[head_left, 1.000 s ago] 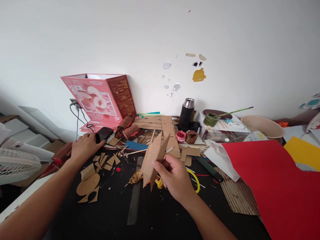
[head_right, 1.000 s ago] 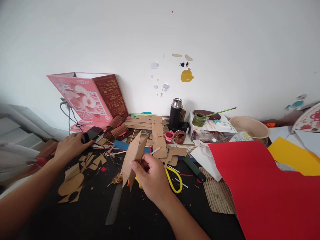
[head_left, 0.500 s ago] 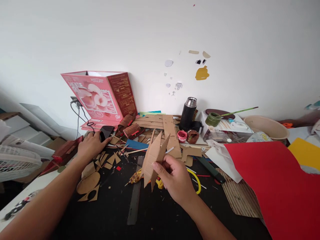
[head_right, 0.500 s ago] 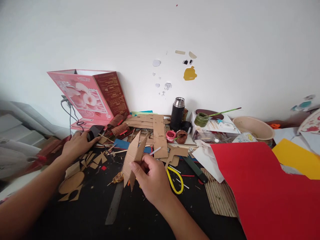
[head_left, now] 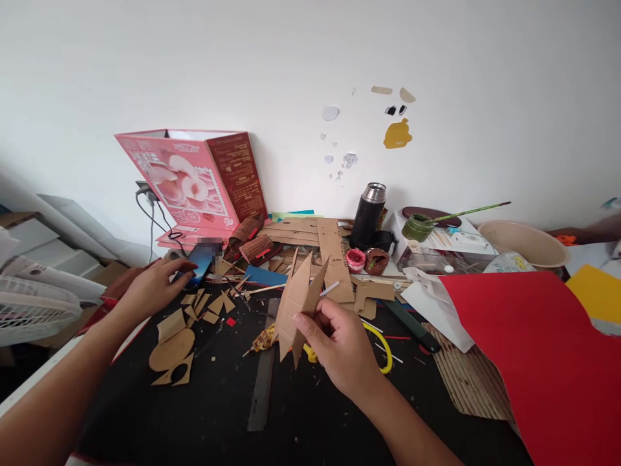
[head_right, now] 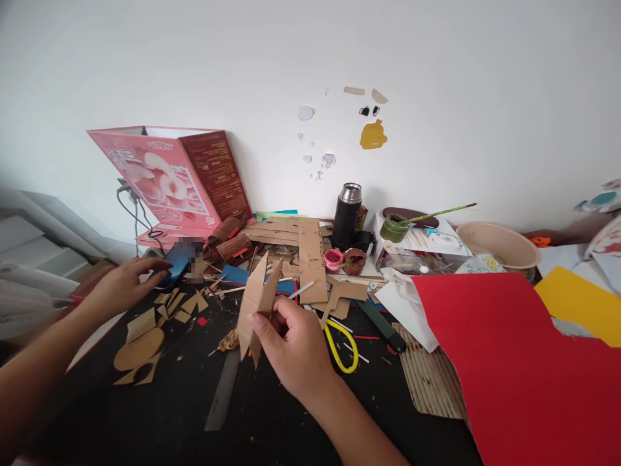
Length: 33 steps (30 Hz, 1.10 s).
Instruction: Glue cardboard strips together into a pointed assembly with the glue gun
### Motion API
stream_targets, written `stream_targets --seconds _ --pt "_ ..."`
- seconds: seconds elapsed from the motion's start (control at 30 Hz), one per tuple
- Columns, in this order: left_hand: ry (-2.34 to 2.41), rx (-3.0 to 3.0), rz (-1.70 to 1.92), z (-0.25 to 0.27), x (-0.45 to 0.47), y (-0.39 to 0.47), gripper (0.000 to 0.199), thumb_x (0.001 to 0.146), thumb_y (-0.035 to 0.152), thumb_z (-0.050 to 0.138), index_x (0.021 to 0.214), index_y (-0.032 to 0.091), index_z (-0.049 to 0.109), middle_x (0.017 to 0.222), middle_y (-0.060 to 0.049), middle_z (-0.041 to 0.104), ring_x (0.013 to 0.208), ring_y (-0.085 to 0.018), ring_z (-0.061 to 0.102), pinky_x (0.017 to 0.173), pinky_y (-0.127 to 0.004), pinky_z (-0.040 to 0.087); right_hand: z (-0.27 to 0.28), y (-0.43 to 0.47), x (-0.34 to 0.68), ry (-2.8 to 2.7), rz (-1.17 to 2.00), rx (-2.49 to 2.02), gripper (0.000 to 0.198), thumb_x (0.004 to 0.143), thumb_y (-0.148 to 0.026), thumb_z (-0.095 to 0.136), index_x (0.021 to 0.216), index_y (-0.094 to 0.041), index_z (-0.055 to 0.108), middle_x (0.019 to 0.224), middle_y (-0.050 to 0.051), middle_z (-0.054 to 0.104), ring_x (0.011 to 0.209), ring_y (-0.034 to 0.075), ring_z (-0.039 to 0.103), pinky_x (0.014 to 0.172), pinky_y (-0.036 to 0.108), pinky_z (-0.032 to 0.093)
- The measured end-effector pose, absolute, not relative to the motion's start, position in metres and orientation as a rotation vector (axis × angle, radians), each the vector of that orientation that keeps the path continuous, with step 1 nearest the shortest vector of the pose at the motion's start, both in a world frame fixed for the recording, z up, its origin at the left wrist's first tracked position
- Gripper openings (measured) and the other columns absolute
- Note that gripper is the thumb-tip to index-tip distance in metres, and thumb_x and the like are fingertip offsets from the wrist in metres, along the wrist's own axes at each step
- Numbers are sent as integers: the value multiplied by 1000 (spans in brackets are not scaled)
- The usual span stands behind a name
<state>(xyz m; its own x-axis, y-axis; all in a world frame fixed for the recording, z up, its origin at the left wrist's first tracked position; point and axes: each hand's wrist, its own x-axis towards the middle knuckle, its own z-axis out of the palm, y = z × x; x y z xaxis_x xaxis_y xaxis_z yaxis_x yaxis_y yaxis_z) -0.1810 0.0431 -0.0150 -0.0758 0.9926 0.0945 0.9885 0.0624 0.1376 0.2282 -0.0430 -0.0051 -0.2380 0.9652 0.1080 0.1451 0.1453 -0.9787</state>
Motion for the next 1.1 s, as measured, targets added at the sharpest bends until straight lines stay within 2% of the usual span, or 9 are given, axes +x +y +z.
stream_targets --seconds 0.1,0.27,0.37,0.47,0.53,0.63,0.77,0.9,1.1 --pt "2244 2125 283 -18 -176 48 50 98 48 39 117 18 75 117 -13 81 112 -30 72 104 -37 51 -5 -43 228 -1559 1194 -1104 35 99 -52 66 82 -21 64 67 0 58 61 16 50 55 27 36" --pt "2299 2115 420 -17 -165 73 60 100 46 40 137 6 66 152 -23 66 149 -37 52 125 -47 36 -6 -42 228 -1585 1164 -1110 35 99 -51 67 80 -22 64 64 -2 54 59 15 47 53 26 32" --pt "2396 2064 613 -6 -155 78 65 103 40 33 147 -2 54 161 -28 56 156 -33 45 129 -45 31 -5 -41 228 -1574 1177 -1115 35 99 -51 66 78 -22 61 64 -3 52 59 15 46 54 27 31" --pt "2446 2045 831 12 -137 68 67 107 46 30 153 2 50 164 -24 52 157 -31 41 131 -46 28 -5 -41 228 -1556 1175 -1133 38 98 -52 65 77 -23 58 64 -2 52 60 15 46 55 28 32" --pt "2417 2063 943 21 -117 55 65 108 50 32 153 8 52 161 -19 56 152 -29 47 128 -43 33 -5 -43 228 -1554 1170 -1143 38 98 -52 66 76 -23 58 64 -3 51 60 15 45 55 28 32" --pt "2176 2013 1153 30 -76 30 58 105 54 43 145 17 62 143 -12 71 128 -29 66 116 -44 48 -4 -45 227 -1563 1167 -1133 37 98 -52 67 76 -23 60 63 -3 52 58 15 45 54 27 32" --pt "1661 1947 1060 34 -18 4 54 101 64 54 138 29 69 131 -7 79 121 -32 71 108 -46 54 -4 -44 229 -1488 1178 -1108 38 98 -54 68 78 -22 61 65 -1 57 58 15 49 54 27 36" --pt "1148 1708 930 34 18 2 59 97 75 60 132 30 77 118 -10 82 110 -32 74 100 -45 57 -4 -40 235 -1353 1232 -1104 44 99 -62 68 82 -22 63 58 -5 49 47 12 41 45 25 31" --pt "1005 1440 1007 7 34 13 51 88 73 75 109 28 84 107 -8 80 97 -28 69 87 -39 53 -2 -37 240 -1338 1225 -1103 47 99 -65 68 85 -21 64 53 -7 46 42 11 40 41 24 29"
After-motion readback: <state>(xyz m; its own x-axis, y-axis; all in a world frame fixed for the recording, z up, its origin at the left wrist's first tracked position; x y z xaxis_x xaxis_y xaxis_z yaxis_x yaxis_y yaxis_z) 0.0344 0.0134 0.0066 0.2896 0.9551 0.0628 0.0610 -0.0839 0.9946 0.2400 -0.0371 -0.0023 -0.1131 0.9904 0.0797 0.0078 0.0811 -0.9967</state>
